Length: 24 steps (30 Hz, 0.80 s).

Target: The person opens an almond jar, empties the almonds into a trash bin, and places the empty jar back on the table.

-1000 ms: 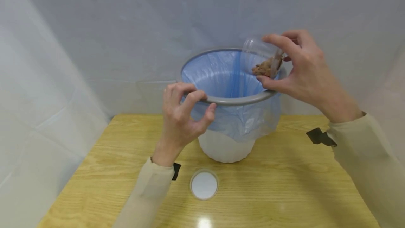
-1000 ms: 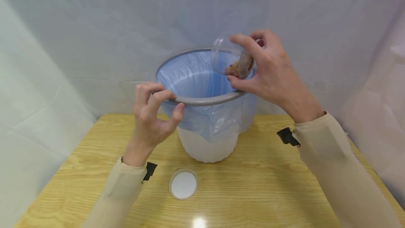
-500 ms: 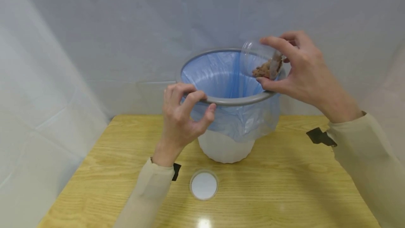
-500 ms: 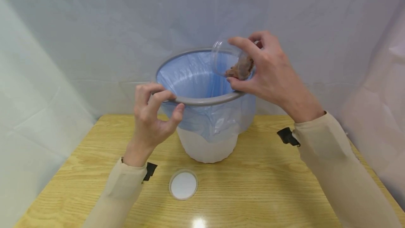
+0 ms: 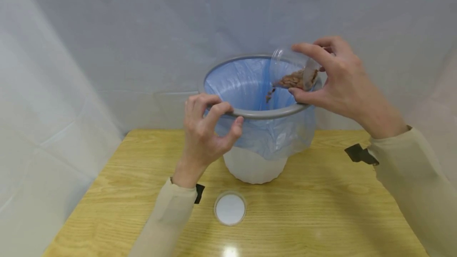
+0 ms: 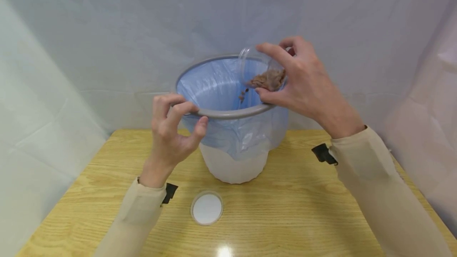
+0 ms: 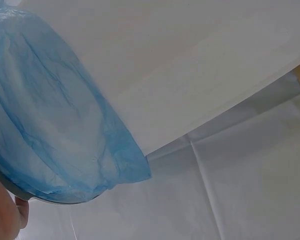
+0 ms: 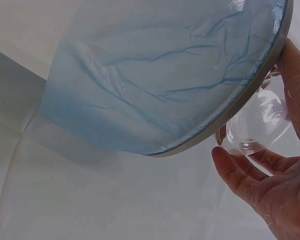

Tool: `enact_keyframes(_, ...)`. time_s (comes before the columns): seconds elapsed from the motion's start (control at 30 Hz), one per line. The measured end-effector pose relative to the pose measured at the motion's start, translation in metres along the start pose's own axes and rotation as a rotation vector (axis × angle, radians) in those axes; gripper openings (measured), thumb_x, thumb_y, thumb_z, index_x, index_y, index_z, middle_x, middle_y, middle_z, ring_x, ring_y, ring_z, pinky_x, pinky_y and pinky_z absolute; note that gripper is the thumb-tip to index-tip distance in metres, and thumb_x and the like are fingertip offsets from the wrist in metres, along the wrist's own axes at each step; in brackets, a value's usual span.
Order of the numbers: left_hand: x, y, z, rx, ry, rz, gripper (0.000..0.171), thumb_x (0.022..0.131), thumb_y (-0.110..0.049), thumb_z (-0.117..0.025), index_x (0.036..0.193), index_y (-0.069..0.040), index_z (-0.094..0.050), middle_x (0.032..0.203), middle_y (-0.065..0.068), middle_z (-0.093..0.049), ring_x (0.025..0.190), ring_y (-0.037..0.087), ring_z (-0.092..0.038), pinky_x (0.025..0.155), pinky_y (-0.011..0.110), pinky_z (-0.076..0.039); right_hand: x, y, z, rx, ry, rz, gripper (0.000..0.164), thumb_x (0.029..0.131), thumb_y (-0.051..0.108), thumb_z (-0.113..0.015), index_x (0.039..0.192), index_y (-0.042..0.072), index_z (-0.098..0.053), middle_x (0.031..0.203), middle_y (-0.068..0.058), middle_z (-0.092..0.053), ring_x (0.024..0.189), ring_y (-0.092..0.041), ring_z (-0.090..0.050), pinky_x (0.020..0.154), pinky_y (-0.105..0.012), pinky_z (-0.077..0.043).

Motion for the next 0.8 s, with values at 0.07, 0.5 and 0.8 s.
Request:
enact_keyframes(0.07,0.0001,0.0001,0.0001,-0.001,0.0,-0.001,0.028,0.092,-0.034,-0.066,0.094,-0.006,-0.063,0.094,0.015,-0.057,0.088,0.034,-0.05,0.081,0.049,-0.042,0.0003,-0.0001,0.0,0.007,-0.004,-0.004,0.076,0.073,0.017,-0.088,0.143,0.02,-0.059,0.13,-0.029,-0.052,0.105,-0.039,-0.054,0.081,-0.053,-0.045)
enact_keyframes(0.5,0.0003,0.0007,-0.0001,0.002,0.007,0.003,0.029,0.092,-0.034,-0.066,0.094,-0.006,-0.064,0.095,0.015,-0.057,0.088,0.034,-0.05,0.08,0.049,-0.041,0.0025,0.0009,0.0012,0.004,-0.007,-0.001,0.074,0.074,0.018,-0.086,0.143,0.02,-0.059,0.129,-0.03,-0.052,0.108,-0.041,-0.053,0.079,-0.051,-0.044)
enact_keyframes(0.8,0.0001,0.0008,-0.0006,0.004,0.009,0.003,0.028,0.092,-0.034,-0.066,0.094,-0.006,-0.064,0.095,0.014,-0.056,0.087,0.034,-0.049,0.08,0.049,-0.041,0.0036,-0.0005,0.0027,0.005,-0.007,-0.001,0.077,0.071,0.017,-0.089,0.142,0.019,-0.06,0.131,-0.028,-0.053,0.098,-0.039,-0.057,0.08,-0.052,-0.048)
Point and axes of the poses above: each hand's wrist, its own x-axis towards the middle knuckle, its own z-axis out of the back of the hand, y = z × x, the point moved 5 cm from there along x, towards the middle knuckle
